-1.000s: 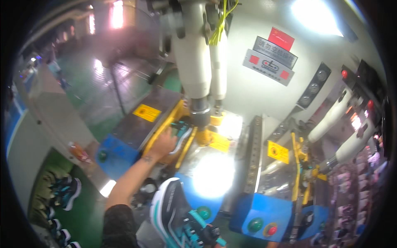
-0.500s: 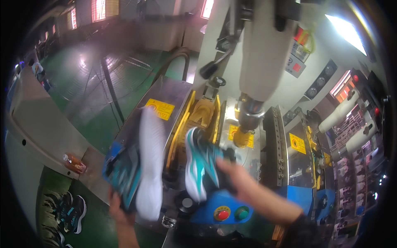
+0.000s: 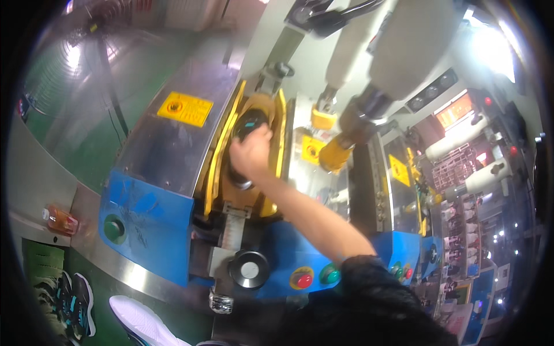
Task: The person picks up shoes from a conveyor belt, places them into a lasting machine for processing, and then moves the processed shoes onto a storage rack.
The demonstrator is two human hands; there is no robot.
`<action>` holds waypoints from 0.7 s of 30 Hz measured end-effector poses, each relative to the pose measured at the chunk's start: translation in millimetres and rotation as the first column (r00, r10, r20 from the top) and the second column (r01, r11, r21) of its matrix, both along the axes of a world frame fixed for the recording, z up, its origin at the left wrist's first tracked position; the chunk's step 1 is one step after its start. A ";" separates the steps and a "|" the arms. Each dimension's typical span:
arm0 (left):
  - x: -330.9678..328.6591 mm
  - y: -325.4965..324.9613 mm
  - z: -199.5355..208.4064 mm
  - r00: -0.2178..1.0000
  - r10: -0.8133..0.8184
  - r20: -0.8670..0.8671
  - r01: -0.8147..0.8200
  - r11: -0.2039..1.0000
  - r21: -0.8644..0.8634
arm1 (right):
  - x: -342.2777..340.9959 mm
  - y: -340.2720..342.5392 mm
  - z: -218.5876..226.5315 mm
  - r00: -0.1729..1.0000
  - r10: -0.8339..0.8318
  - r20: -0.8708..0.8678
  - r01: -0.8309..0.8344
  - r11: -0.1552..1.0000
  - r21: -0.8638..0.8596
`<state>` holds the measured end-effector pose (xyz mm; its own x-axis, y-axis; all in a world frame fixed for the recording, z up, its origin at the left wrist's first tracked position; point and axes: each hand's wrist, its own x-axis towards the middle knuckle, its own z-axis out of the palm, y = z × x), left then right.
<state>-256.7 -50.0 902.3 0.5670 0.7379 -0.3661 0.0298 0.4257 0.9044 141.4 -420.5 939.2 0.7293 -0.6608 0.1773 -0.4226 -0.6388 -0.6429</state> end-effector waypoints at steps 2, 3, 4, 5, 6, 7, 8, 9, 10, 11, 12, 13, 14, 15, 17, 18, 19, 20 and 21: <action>21.0 -16.9 25.1 0.989 -0.026 0.148 0.052 0.984 -0.171 | -6.7 -7.9 16.1 0.993 0.077 -0.091 -0.064 0.988 0.140; 17.5 -16.0 12.5 0.941 -0.339 0.001 0.278 0.774 0.568 | -8.3 -11.2 22.6 0.989 0.106 -0.100 -0.092 0.987 0.135; 27.6 -31.4 30.6 0.953 -0.282 0.112 0.236 0.922 0.308 | -12.0 -23.8 23.9 0.986 0.128 -0.103 -0.116 0.986 0.121; 16.9 -20.4 -0.9 0.910 -0.402 0.102 0.302 0.811 0.502 | -17.7 -42.6 24.8 0.984 0.143 -0.102 -0.139 0.989 0.046; 16.5 -13.5 -9.1 0.873 -0.486 0.038 0.330 0.648 0.686 | -28.9 -41.1 35.2 0.978 0.185 -0.098 -0.181 0.982 0.047; 15.2 -5.5 -14.0 0.873 -0.482 0.069 0.300 0.644 0.703 | -33.7 -45.4 52.8 0.953 0.263 -0.152 -0.236 0.956 0.173; 22.1 -13.0 22.5 0.886 -0.419 0.198 0.304 0.848 0.434 | -50.8 -34.7 78.6 0.907 0.361 -0.216 -0.287 0.907 0.308; 18.2 -27.5 57.4 0.911 -0.309 0.275 0.296 0.951 0.089 | -79.6 -25.7 80.4 0.878 0.463 -0.126 -0.469 0.883 -0.027; 6.6 -35.4 75.1 0.936 -0.164 0.312 0.254 0.929 -0.270 | -115.5 -14.8 81.1 0.808 0.586 -0.070 -0.566 0.737 -0.369; -11.2 -10.0 54.1 0.903 -0.404 0.149 0.348 0.888 0.299 | -153.8 3.2 93.0 0.733 0.676 -0.082 -0.631 0.629 -0.455; -39.9 5.5 24.9 0.844 -0.511 -0.163 0.463 0.541 0.702 | -196.7 7.9 107.8 0.638 0.761 -0.116 -0.685 0.492 -0.537; -44.8 -21.3 54.2 0.849 -0.523 0.075 0.489 0.832 0.263 | -239.5 6.3 105.3 0.608 0.790 -0.085 -0.710 0.492 -0.504; -36.2 -43.8 85.6 0.862 -0.376 0.339 0.465 0.853 -0.237 | -290.4 -4.0 97.5 0.693 0.707 -0.144 -0.699 0.609 -0.374; -49.2 -64.2 78.5 0.866 -0.367 0.340 0.464 0.842 -0.274 | -354.5 -36.3 75.8 0.680 0.642 -0.355 -0.732 0.561 -0.387; -60.4 -89.4 63.4 0.864 -0.387 0.323 0.468 0.854 -0.228 | -396.9 -74.5 63.9 0.618 0.514 -0.595 -0.784 0.453 -0.424; -68.5 -88.6 67.6 0.869 -0.412 0.274 0.462 0.874 -0.151 | -406.8 -66.2 58.9 0.571 0.491 -0.658 -0.819 0.393 -0.418; -70.0 -101.3 93.1 0.826 -0.444 0.347 0.496 0.865 -0.073 | -400.9 -50.5 71.3 0.624 0.595 -0.507 -0.769 0.582 -0.264; -70.4 -111.4 99.0 0.763 -0.451 0.463 0.530 0.846 -0.049 | -399.5 -40.4 73.6 0.695 0.628 -0.350 -0.693 0.714 -0.095; -86.8 -110.5 96.2 0.815 -0.432 0.386 0.482 0.876 -0.036 | -405.0 -31.3 83.8 0.682 0.695 -0.227 -0.719 0.694 -0.035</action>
